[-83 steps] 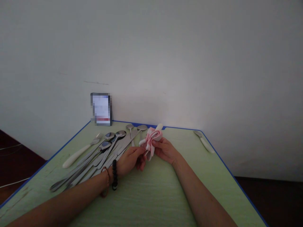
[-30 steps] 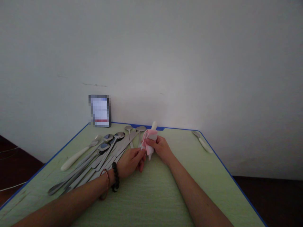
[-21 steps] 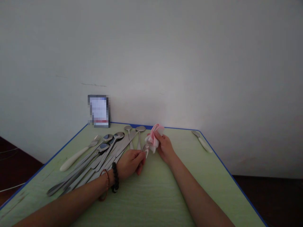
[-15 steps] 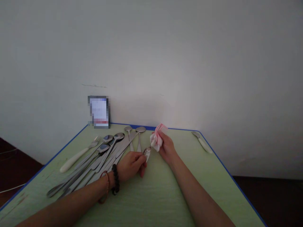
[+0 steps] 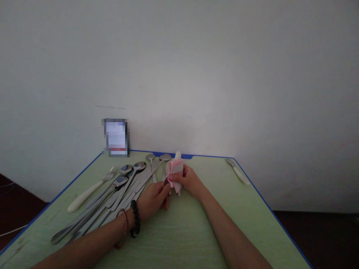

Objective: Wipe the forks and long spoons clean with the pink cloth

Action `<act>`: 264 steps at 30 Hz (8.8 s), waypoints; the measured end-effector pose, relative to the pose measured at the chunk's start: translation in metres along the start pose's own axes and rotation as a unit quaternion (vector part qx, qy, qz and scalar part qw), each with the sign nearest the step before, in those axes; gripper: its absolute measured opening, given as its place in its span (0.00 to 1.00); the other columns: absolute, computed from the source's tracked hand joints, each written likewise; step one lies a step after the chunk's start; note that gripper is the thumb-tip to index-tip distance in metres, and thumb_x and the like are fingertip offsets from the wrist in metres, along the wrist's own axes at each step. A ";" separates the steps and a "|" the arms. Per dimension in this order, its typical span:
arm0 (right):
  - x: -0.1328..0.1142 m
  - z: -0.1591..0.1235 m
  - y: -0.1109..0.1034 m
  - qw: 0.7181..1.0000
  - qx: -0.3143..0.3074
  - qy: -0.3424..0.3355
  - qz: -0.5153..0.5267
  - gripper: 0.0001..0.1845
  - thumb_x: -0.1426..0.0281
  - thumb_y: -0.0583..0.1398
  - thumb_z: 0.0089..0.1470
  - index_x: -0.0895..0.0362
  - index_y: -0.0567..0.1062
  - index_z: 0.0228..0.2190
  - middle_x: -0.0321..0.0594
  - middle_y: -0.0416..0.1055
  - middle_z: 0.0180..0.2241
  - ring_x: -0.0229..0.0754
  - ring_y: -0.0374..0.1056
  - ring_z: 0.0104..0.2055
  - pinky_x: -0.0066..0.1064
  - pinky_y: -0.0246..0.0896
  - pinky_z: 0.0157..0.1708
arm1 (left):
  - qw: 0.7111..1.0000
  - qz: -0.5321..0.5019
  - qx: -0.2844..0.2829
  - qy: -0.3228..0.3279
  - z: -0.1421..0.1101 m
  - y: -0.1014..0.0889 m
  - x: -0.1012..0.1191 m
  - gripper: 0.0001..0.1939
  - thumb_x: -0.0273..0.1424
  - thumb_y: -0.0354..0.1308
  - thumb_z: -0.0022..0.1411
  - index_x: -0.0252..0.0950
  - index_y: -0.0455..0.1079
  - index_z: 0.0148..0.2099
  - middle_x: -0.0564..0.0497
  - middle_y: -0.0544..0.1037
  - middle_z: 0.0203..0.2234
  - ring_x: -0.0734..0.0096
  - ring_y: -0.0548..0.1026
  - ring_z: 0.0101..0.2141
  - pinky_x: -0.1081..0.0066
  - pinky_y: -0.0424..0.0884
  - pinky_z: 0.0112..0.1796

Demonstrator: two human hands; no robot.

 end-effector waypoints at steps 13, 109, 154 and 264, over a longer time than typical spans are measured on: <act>0.008 0.004 -0.024 0.967 0.116 0.024 0.225 0.10 0.67 0.63 0.43 0.62 0.74 0.25 0.39 0.73 0.22 0.35 0.67 0.23 0.25 0.62 0.25 | 0.995 0.098 -0.016 0.026 -0.006 0.000 0.011 0.23 0.40 0.40 0.64 0.38 0.61 0.20 0.57 0.67 0.09 0.72 0.67 0.16 0.75 0.61 0.25; 0.000 -0.004 -0.002 0.986 -0.052 0.037 0.151 0.27 0.68 0.67 0.36 0.55 0.70 0.41 0.37 0.74 0.33 0.37 0.68 0.29 0.27 0.62 0.31 | 0.994 -0.103 0.032 -0.006 -0.004 -0.005 0.004 0.20 0.46 0.42 0.61 0.35 0.65 0.38 0.60 0.63 0.10 0.80 0.55 0.08 0.80 0.48 0.10; 0.012 -0.002 -0.005 0.987 0.014 0.075 0.140 0.14 0.62 0.64 0.43 0.60 0.74 0.28 0.37 0.73 0.23 0.37 0.68 0.24 0.29 0.60 0.29 | 0.997 -0.077 0.004 0.008 -0.003 0.002 0.000 0.20 0.44 0.42 0.63 0.34 0.66 0.39 0.60 0.66 0.11 0.80 0.58 0.09 0.81 0.53 0.11; 0.017 0.001 -0.012 0.977 0.024 0.084 0.195 0.09 0.68 0.60 0.43 0.60 0.74 0.29 0.39 0.75 0.27 0.40 0.69 0.28 0.30 0.63 0.30 | 0.989 -0.145 -0.023 -0.009 -0.009 -0.002 0.010 0.24 0.47 0.43 0.61 0.32 0.69 0.39 0.63 0.57 0.06 0.81 0.52 0.07 0.81 0.48 0.10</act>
Point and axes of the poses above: each hand's wrist, its own z-axis towards the middle knuckle, its own y-axis out of the palm, x = y × z, the point moved 8 cm from there along z, towards the middle knuckle
